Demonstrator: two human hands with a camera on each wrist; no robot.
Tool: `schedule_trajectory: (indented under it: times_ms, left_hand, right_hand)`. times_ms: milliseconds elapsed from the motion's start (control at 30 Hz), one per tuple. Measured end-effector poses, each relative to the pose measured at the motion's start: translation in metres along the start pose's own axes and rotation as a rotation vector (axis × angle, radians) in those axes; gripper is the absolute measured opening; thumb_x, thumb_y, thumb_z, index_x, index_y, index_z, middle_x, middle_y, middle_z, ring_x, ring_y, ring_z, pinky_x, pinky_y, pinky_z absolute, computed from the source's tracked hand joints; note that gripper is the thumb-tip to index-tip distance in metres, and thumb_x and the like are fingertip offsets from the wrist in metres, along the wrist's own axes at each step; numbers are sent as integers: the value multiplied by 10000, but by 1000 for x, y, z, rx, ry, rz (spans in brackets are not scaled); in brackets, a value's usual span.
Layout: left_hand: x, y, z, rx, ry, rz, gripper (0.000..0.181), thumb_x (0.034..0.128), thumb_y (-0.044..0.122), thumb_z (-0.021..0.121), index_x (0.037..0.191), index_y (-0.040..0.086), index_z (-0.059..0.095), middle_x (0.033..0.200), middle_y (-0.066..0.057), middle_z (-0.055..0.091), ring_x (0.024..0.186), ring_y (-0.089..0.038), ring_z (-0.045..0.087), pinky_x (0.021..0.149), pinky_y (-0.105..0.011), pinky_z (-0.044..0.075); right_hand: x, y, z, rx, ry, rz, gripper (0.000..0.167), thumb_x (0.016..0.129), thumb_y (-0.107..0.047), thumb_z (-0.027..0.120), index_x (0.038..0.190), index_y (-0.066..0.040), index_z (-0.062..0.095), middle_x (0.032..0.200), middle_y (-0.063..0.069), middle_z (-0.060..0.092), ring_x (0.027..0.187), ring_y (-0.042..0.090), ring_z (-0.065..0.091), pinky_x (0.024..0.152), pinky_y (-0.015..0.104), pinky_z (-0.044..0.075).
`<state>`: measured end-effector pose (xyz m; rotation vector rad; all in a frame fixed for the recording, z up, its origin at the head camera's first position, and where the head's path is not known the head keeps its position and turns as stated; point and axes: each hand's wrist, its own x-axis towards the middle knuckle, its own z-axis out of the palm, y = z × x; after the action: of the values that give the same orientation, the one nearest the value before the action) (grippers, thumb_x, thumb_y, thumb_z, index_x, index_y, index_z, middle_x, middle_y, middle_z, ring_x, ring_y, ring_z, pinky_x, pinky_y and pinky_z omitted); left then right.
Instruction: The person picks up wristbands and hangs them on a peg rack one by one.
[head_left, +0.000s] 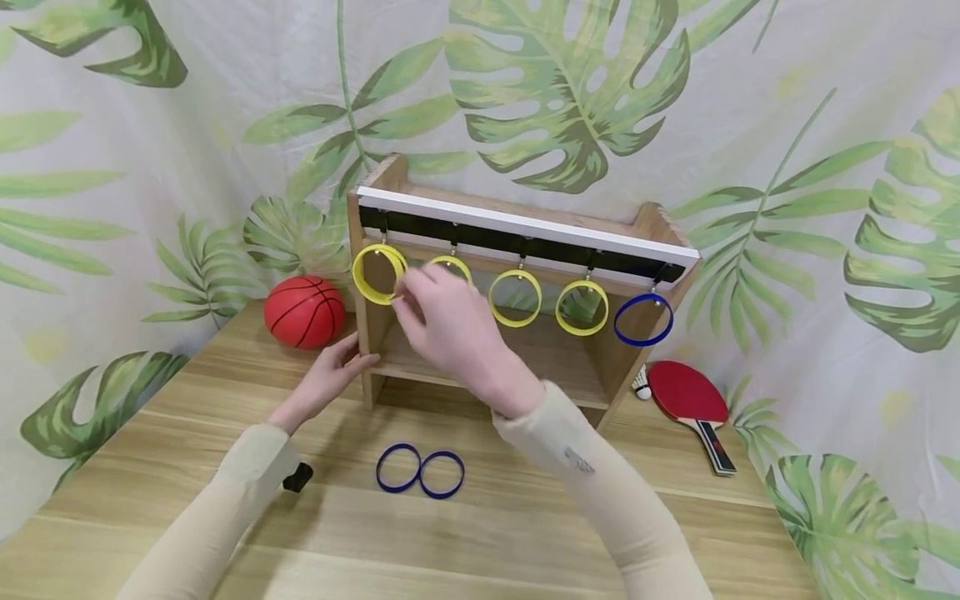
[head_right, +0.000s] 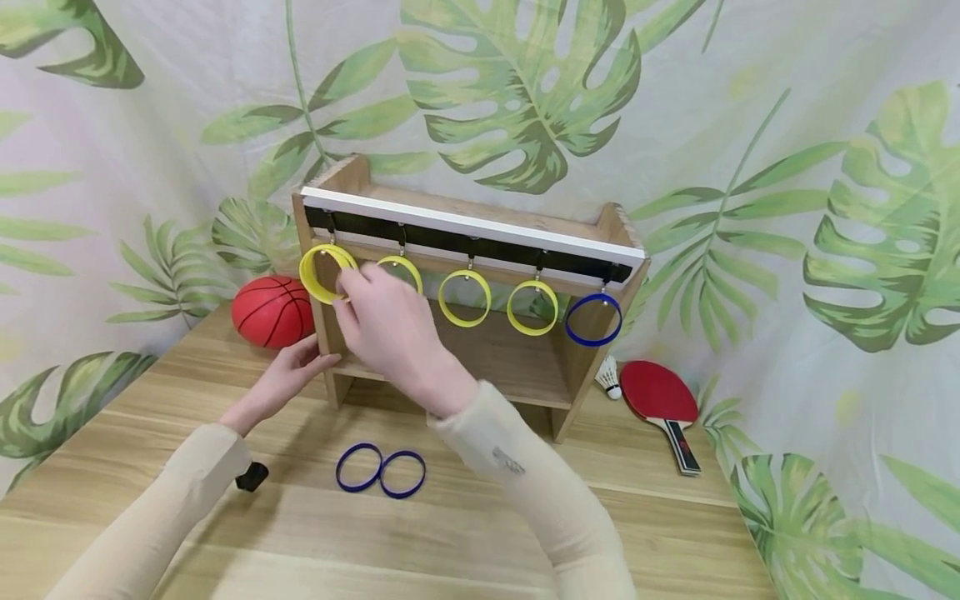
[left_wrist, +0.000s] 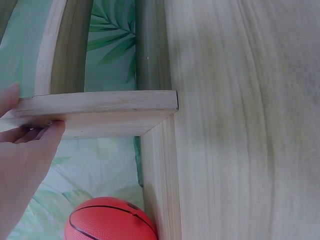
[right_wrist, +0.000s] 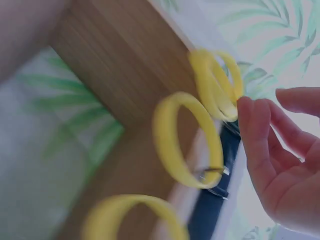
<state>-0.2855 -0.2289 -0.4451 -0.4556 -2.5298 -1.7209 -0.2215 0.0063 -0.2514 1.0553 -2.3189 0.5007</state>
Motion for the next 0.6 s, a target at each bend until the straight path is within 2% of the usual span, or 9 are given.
schedule_trajectory:
  times_ms: [100,167,333,467,600]
  left_hand:
    - [0,0,1,-9,5,1,620,1023,315,551,1561,122,312,1551,-165,419,1442,-345,390,1118,-515,409]
    - [0,1,1,-11,6,1,619,1023,307,553,1559,109,314,1548,-174,419,1445,-353,385,1118,-510,405]
    - [0,0,-1,-6,-2,-11,638,1020,307,560,1564,102,298,1556,-180,403,1461,-365,357,1126,-511,394]
    - [0,-1,-1,-9,-4,-17,645,1017,308,564,1565,102,294,1562,-178,394,1469,-365,343,1129,-509,390]
    - [0,0,1,-14,-6,-16,647,1021,302,557,1569,96,281,1572,-181,379,1473,-366,334,1131,-501,384]
  right_hand:
    - [-36,10,22,29,-40,-3,52,929,-131,663,940,-94,698,873,16,678,728,113,626,611,197,534]
    - [-61,19,42,47,-93,22,46,916,-135,686,922,-91,699,850,12,680,709,105,629,599,168,523]
    - [-119,42,90,48,-253,139,36,901,-121,692,893,-91,711,816,16,683,682,100,631,554,132,473]
    - [-146,54,116,33,-368,212,32,888,-103,686,874,-96,714,800,19,691,664,82,612,539,136,455]
    - [-158,60,130,40,-467,267,60,872,-115,704,816,-110,683,745,-7,669,600,50,531,505,145,412]
